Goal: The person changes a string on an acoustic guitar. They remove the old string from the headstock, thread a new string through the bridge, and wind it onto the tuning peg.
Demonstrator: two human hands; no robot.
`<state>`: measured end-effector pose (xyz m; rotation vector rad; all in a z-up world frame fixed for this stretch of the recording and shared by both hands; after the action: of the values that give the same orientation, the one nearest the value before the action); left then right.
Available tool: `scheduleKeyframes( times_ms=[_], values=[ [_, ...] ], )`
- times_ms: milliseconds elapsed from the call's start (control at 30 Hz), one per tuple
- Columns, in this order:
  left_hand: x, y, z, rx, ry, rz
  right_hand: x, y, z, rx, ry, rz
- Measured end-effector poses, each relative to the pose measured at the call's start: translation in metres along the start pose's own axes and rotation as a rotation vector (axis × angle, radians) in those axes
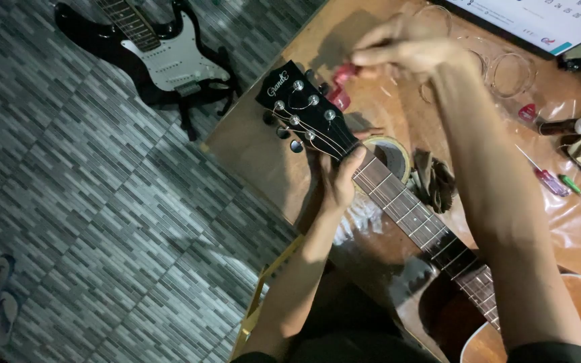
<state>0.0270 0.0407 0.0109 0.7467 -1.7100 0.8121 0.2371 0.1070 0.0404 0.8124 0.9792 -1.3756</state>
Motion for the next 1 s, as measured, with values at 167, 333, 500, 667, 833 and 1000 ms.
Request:
scheduleKeyframes(
  times_ms=[167,333,500,667,833,1000],
  values=[
    [0.004,0.0,0.002,0.025,0.055,0.014,-0.019,-0.024,0.009,0.092,-0.255,0.274],
    [-0.005,0.003,0.006,0.085,0.16,0.008,-0.001,-0.002,0.016,-0.17,-0.148,0.143],
    [0.008,0.0,-0.002,0.013,-0.003,0.025,-0.009,-0.023,-0.007,0.115,-0.063,0.115],
    [-0.002,0.002,0.006,0.05,0.112,0.022,-0.002,-0.008,0.021,-0.098,-0.305,0.343],
    [0.0,0.0,0.002,0.016,0.018,0.049,0.0,-0.002,0.012,-0.139,-0.015,0.052],
    [0.003,0.0,0.0,0.03,-0.015,0.034,0.02,-0.015,-0.023,0.103,-0.002,-0.057]
  ],
)
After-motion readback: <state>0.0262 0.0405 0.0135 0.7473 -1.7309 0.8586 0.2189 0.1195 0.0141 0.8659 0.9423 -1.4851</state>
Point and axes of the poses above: each hand's wrist, its own z-axis away from the middle knuckle, its own y-axis out of the back of the hand, x = y × z, the point moved 5 cm from there along -z, towards the middle knuckle, and after that the axes turned 14 degrees about -z, right-handed, at the moved point
